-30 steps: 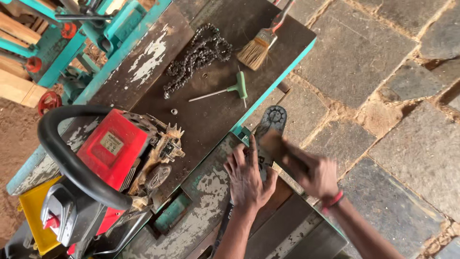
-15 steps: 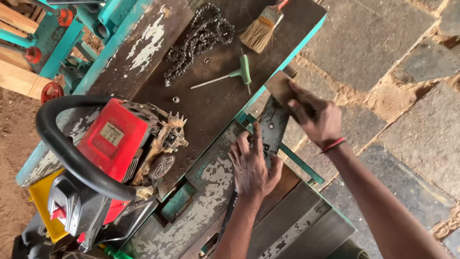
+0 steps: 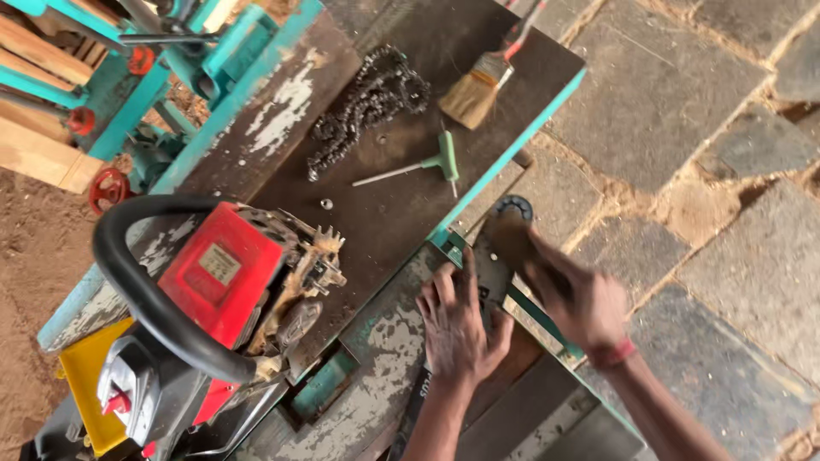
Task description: The person cleans and maintains a chainsaw guide bar by rubbing it with a block and wiping it with a cloth while it is resting on a workbench next to a chainsaw.
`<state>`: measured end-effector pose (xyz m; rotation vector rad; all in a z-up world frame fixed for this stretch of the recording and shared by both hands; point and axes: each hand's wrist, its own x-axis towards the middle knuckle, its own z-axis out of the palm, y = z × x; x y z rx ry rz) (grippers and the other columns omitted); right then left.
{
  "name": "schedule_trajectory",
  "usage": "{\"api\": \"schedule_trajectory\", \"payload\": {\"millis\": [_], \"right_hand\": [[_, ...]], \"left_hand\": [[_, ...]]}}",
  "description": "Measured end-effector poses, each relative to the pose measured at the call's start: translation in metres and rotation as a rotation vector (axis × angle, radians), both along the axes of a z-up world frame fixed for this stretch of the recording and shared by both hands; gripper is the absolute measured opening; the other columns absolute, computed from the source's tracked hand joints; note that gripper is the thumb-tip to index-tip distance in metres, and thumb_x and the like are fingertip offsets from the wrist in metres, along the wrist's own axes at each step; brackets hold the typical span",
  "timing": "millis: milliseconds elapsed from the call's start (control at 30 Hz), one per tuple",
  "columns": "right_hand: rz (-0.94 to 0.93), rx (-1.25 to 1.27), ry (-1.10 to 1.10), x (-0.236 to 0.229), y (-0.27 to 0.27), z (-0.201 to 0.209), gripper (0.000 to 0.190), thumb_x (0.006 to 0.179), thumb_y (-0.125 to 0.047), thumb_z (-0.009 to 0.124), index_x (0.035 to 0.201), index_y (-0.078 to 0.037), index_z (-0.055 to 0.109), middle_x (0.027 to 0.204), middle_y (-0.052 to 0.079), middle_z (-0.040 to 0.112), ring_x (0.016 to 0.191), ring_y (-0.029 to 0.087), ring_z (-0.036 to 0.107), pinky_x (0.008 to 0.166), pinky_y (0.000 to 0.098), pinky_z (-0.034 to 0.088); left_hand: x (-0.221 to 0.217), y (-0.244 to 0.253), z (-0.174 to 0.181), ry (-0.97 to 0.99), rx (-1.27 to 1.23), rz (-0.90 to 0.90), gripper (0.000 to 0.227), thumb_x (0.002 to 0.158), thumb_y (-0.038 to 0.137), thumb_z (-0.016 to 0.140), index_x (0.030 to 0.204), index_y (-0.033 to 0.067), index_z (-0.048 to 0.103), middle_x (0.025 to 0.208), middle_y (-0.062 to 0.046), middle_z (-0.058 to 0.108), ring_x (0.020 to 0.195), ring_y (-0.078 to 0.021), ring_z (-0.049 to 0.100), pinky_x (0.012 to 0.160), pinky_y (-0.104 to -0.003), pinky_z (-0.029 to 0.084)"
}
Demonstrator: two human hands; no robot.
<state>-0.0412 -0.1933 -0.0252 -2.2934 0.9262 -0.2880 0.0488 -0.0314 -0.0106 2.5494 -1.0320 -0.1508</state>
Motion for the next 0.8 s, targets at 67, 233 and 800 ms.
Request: {"api": "schedule_trajectory", "payload": {"millis": [67,233,800], "right_hand": [[0.048,-0.033,-0.138,0.019,-0.019,-0.011,0.040,0.098,-0.043,0.066,0.131,-0.022,0.073,0.084,0.018,0.076,0.064,0.028,0.074,0.058,0.0410,0.057],[-0.063,0.134,-0.177,0.042,-0.043,-0.033,0.046,0.101,-0.048,0.063,0.137,-0.020,0.070,0.095,0.013,0.080,0.068,0.023,0.073,0.054,0.0374,0.055],[-0.046,0.266,-0.245,0.025,-0.033,-0.014,0.046,0.102,-0.038,0.066,0.140,-0.013,0.068,0.097,0.017,0.078,0.084,0.019,0.075,0.072,0.0349,0.058]], "left_hand": [[0.004,-0.001,-0.003,-0.033,-0.013,-0.009,0.096,0.078,0.041,0.066,0.160,0.0050,0.032,0.135,-0.022,0.042,0.117,-0.0436,0.043,0.100,-0.060,0.035],[-0.002,0.000,-0.003,0.043,0.082,-0.001,0.100,0.078,0.041,0.068,0.164,0.0068,0.029,0.138,-0.019,0.042,0.117,-0.0415,0.044,0.102,-0.058,0.036],[-0.001,0.006,-0.004,0.009,0.055,-0.038,0.112,0.077,0.061,0.072,0.163,0.0039,0.028,0.135,-0.022,0.040,0.117,-0.0422,0.043,0.100,-0.057,0.036]]}}
